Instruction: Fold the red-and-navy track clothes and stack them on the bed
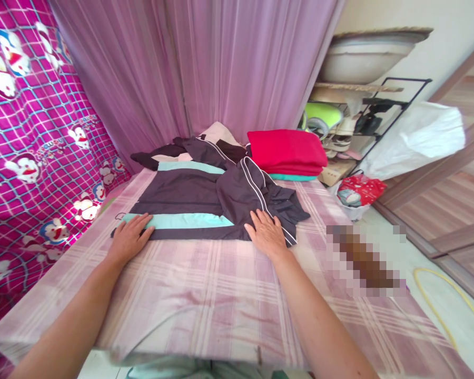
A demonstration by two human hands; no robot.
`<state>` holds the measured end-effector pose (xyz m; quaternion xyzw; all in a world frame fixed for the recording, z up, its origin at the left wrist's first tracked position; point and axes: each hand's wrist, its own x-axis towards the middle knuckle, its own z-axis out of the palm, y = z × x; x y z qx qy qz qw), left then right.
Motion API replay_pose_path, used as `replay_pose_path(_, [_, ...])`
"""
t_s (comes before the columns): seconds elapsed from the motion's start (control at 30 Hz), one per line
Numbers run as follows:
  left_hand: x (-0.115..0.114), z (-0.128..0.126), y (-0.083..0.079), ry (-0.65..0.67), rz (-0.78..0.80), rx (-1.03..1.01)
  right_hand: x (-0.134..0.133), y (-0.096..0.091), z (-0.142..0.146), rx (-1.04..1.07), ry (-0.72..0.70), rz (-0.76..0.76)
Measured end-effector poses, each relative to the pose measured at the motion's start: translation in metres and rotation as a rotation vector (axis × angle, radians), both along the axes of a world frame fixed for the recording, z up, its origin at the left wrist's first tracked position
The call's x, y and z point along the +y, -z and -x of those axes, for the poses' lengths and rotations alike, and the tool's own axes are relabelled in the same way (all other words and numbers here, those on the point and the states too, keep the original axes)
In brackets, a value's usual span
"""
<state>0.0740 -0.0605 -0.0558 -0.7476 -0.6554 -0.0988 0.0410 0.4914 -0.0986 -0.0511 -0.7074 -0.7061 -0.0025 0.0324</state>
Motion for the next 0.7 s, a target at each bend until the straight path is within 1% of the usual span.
replay_pose_path(0.17, [0.0, -0.001, -0.002, -0.002, 0.004, 0.007, 0.0, -0.001, 0.0, -0.018, 0.008, -0.02])
replay_pose_path(0.4, [0.0, -0.001, -0.002, 0.0, -0.001, -0.013, -0.004, 0.005, 0.001, 0.008, -0.018, -0.182])
replay_pose_path(0.7, [0.002, 0.0, 0.001, 0.004, -0.015, -0.024, -0.003, 0.011, -0.002, 0.028, -0.041, -0.275])
